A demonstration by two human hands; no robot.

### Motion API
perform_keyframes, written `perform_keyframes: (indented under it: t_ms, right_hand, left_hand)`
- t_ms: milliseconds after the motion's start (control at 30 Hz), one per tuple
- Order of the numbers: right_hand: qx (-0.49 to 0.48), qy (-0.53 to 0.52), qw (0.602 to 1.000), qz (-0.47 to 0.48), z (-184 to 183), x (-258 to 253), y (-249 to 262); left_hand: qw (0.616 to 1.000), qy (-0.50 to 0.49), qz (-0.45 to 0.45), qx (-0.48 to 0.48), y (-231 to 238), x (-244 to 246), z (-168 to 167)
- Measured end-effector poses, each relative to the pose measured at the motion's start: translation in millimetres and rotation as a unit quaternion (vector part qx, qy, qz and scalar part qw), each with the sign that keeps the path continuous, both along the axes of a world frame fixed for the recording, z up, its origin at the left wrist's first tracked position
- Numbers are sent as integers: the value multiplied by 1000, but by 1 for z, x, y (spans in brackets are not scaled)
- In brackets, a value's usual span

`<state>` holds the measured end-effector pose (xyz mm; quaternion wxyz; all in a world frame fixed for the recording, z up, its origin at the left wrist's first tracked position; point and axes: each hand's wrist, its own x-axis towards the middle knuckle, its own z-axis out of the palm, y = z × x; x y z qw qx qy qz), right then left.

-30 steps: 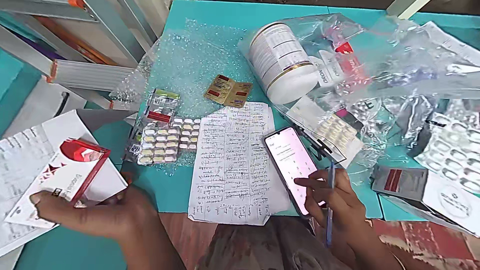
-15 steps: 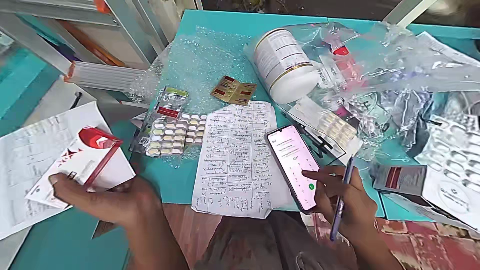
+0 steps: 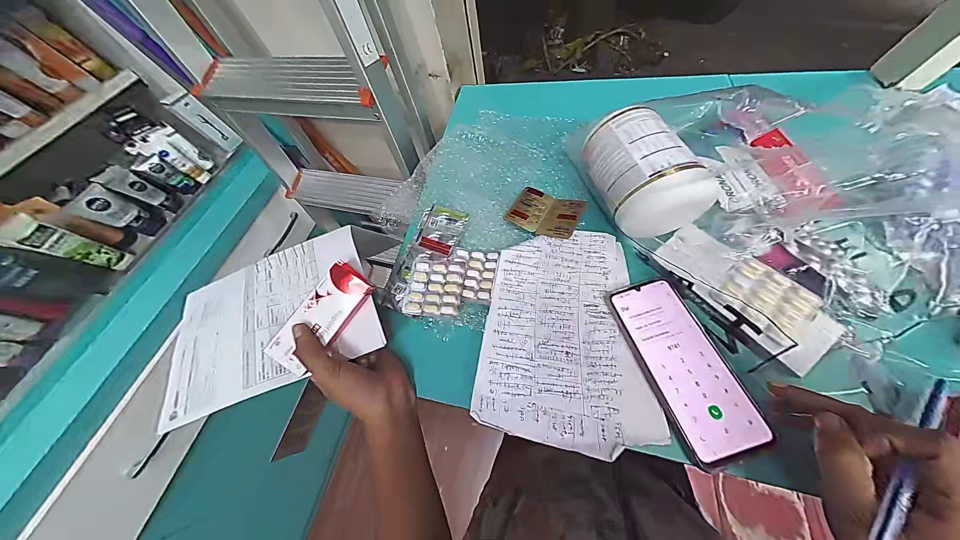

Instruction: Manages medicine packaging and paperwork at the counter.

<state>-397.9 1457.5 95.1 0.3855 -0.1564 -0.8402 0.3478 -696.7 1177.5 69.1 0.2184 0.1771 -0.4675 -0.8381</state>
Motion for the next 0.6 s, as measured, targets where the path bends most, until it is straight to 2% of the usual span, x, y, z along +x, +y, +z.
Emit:
perform_keyframes:
  t_ms: [367,600]
  right_hand:
    - [64,-25,996,-53,-6,-4,-4]
    - [71,-25,996,-48,-7,-2,-4]
  left_hand:
    - [1000,-2,-3,-16,2,1,4]
    - [999,1,-16,-34,-2,1,1]
